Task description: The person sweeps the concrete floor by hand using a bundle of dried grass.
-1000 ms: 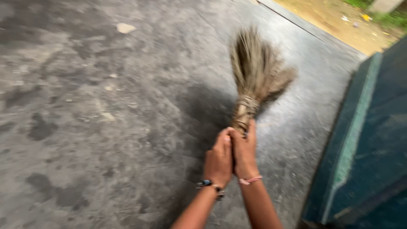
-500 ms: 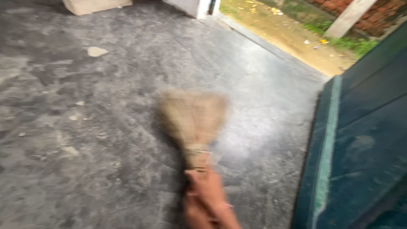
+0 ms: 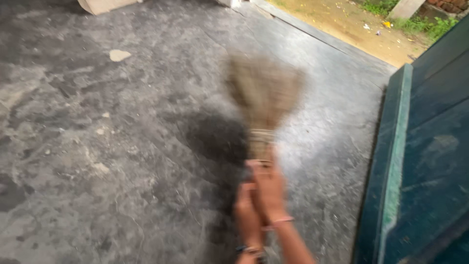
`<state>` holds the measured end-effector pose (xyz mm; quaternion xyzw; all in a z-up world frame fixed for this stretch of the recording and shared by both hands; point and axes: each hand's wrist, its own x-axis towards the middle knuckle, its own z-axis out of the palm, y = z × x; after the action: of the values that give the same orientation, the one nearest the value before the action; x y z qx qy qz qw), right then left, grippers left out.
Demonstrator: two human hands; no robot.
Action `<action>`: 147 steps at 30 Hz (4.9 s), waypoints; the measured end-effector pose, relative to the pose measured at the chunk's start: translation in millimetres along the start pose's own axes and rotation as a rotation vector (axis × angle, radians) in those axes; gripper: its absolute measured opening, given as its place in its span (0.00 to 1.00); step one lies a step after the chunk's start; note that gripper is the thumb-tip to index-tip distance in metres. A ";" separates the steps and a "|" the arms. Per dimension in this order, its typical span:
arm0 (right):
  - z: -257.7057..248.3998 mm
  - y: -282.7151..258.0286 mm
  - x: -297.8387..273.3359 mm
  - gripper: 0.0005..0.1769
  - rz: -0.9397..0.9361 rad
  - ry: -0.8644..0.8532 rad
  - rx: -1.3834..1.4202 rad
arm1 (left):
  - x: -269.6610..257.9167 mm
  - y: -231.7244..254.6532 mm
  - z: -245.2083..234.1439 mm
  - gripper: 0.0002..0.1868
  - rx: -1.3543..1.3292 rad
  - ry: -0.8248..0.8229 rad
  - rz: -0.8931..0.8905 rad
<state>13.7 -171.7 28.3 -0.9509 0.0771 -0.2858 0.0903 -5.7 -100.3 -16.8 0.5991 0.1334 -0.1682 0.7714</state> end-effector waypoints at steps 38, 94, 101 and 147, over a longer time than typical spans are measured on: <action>38.5 -64.2 -1.1 0.44 0.772 -0.177 0.626 | 18.7 6.2 -65.3 0.23 0.341 0.038 0.379; 138.3 -166.2 54.5 0.54 0.254 -0.580 0.295 | 127.2 6.9 -182.9 0.36 0.179 0.156 -0.188; 165.6 -352.3 25.9 0.51 -0.004 -0.736 0.518 | 92.0 41.1 -352.0 0.22 -0.420 0.523 -0.063; 98.4 -69.6 10.7 0.48 0.552 -0.361 0.525 | 134.0 -77.7 -143.9 0.21 0.725 -0.102 0.165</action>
<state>83.9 -93.6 -31.7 -0.8742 0.2363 -0.0897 0.4146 82.8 8.4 -175.2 0.8330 -0.0218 -0.1714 0.5256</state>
